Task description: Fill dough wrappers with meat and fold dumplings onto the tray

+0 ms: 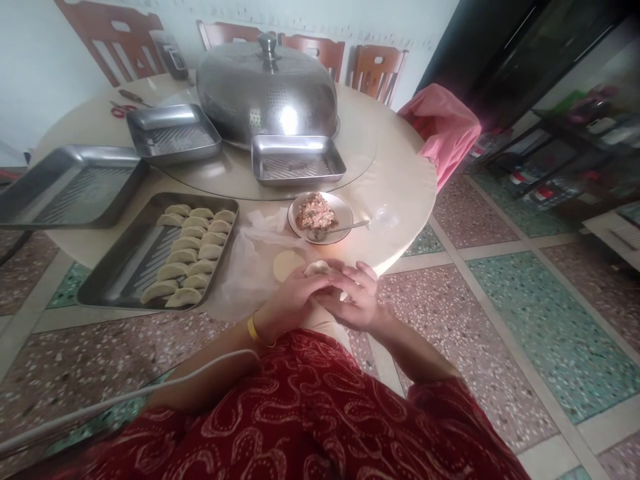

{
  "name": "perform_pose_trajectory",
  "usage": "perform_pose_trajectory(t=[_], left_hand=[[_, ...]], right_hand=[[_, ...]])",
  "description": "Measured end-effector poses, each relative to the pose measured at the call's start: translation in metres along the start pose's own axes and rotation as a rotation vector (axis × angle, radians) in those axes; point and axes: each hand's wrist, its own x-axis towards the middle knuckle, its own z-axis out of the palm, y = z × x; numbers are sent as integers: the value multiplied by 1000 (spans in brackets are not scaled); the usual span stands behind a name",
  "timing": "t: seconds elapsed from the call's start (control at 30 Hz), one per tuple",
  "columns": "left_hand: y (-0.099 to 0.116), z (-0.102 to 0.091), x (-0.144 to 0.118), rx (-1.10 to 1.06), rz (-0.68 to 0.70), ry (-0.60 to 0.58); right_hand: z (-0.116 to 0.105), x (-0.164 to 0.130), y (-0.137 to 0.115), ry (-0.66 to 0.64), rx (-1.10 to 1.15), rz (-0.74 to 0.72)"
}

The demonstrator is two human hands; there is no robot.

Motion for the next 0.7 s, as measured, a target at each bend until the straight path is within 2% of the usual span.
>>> perform_pose_trajectory(t=[0.1,0.2,0.37,0.57,0.7], left_hand=[[8,1,-4,30,-15,16],[12,2,-6,59,-19,42],[2,-4,-10,88,-39,97],[-5,-13,-17,-18,-13,-24],[-2,-8,-19,-81,-30,7]], right_hand=[[-2,-2,-2,-36,-20,26],[-2,2,-8,5,-70,115],[0,8,-15,22,22,225],[0,22,-17,78,113,310],[-5,35,-20,41,151,420]])
